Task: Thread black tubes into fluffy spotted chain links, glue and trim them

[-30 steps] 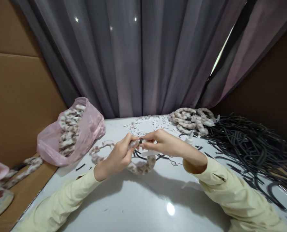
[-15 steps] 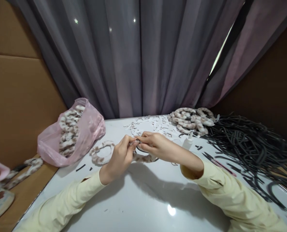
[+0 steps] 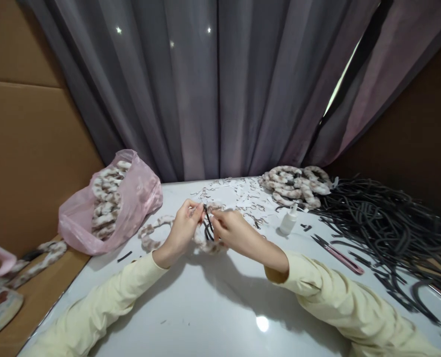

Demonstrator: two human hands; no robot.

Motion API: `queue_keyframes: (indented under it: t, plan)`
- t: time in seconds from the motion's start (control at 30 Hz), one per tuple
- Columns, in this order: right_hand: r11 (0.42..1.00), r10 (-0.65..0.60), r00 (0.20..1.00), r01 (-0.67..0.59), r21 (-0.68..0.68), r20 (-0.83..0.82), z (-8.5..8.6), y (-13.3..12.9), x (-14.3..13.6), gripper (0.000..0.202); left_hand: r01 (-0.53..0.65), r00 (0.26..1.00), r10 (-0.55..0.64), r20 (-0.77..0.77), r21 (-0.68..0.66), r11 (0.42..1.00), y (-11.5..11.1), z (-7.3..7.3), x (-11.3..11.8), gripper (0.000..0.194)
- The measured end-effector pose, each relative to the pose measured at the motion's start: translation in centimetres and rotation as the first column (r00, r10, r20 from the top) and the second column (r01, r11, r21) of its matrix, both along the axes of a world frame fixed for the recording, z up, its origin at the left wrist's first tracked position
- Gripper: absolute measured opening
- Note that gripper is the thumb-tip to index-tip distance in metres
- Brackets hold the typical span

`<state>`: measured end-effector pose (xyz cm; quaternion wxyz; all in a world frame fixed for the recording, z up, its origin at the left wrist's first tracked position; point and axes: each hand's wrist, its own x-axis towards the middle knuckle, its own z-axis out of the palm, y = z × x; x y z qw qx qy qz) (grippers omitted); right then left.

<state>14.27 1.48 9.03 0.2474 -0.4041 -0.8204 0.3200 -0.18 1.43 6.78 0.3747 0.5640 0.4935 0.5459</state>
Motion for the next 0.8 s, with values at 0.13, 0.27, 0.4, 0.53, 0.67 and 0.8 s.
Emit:
queue_keyframes:
  t: [0.13, 0.27, 0.4, 0.53, 0.67, 0.8]
  plan:
    - [0.857, 0.005, 0.952, -0.161, -0.490, -0.306, -0.6, 1.1, -0.8, 0.014, -0.011, 0.999, 0.012, -0.032, 0.012, 1.000, -0.2, 0.0, 0.2, 0.022]
    - [0.828, -0.028, 0.910, -0.211, -0.520, -0.413, -1.2, 1.6, -1.1, 0.024, -0.057, 0.964, 0.104, -0.244, 0.189, 0.980, -0.4, -0.6, 0.0, 0.014]
    - [0.865, -0.009, 0.925, -0.183, -0.467, -0.380, -1.2, 1.8, -0.6, 0.033, -0.029, 0.839, 0.325, -0.437, 0.560, 0.828, 0.2, -1.6, -1.1, 0.004]
    - [0.907, 0.069, 0.963, -0.169, -0.387, -0.260, -0.1, 1.5, 0.1, 0.029, 0.218, 0.727, 0.451, -0.517, 0.798, 0.562, 0.8, -1.8, -2.2, 0.012]
    - [0.964, 0.194, 0.981, -0.190, -0.184, 0.001, 1.2, 1.3, 0.8, 0.028, 0.376, 0.654, 0.504, -0.564, 0.821, 0.430, 0.7, -1.1, -2.1, 0.013]
    - [0.973, 0.151, 0.958, -0.187, 0.132, 0.244, 1.2, 0.9, 1.5, 0.018, 0.401, 0.602, 0.474, -0.642, 0.757, 0.517, 0.5, -0.6, -1.9, 0.023]
